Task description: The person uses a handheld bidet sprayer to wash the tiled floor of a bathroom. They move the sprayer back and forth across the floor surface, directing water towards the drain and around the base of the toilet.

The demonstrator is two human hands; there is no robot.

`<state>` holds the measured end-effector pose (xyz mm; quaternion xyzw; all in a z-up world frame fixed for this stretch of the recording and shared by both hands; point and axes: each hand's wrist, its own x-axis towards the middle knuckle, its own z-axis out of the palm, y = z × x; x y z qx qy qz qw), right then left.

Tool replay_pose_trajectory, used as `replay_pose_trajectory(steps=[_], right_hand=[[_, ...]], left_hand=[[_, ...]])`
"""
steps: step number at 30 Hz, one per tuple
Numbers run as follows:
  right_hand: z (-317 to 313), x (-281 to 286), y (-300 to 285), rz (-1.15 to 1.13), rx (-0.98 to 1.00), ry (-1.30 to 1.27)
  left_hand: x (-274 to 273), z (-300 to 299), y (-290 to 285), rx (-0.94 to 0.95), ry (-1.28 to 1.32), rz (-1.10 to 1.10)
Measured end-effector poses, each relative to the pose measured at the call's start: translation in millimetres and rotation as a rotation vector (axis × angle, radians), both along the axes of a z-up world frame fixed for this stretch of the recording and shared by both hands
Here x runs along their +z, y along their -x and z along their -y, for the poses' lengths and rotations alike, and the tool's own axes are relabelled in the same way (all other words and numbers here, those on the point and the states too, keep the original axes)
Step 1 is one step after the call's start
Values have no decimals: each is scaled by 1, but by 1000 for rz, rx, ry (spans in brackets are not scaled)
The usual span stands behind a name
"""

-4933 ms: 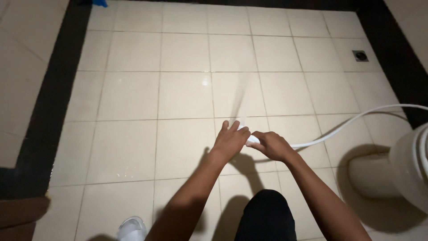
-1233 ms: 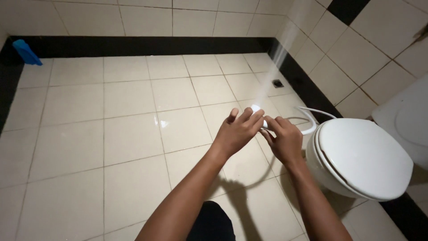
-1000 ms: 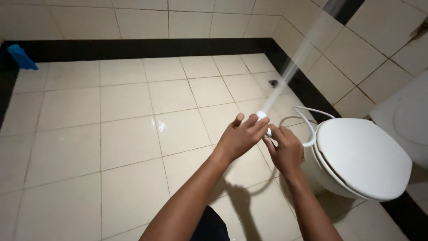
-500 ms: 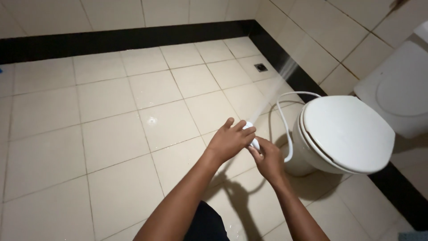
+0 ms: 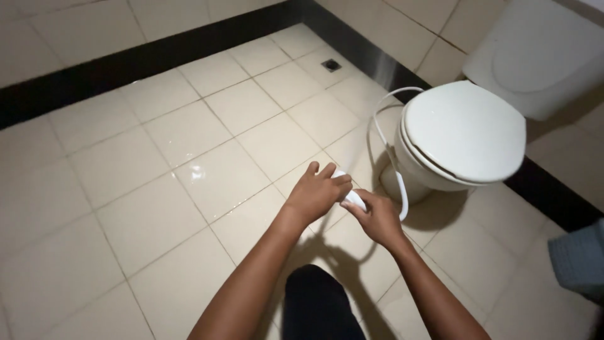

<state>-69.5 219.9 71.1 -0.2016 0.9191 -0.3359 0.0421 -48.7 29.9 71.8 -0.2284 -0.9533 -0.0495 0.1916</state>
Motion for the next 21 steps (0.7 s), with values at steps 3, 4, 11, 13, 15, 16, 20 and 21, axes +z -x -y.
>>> replay_pose_trajectory(steps=[3, 4, 11, 13, 15, 16, 20, 21], right_hand=[[-9, 3, -12, 21, -49, 0], [-11, 6, -16, 22, -80, 0], [-27, 26, -34, 18, -200, -12], [-30, 32, -39, 34, -256, -44], [-34, 35, -42, 42, -279, -60], [-36, 35, -44, 38, -299, -58], [-45, 38, -49, 46, -330, -32], [-47, 39, -52, 34, -330, -48]], left_hand=[[-2, -5, -3, -62, -70, 7], [0, -8, -3, -93, -69, 9], [27, -20, 1, -220, -65, 74], [28, -25, 5, -265, -85, 12], [32, -29, 7, -293, -82, 48], [32, -31, 8, -312, -81, 44], [38, -40, 11, -359, -98, 50], [38, -43, 9, -362, -88, 77]])
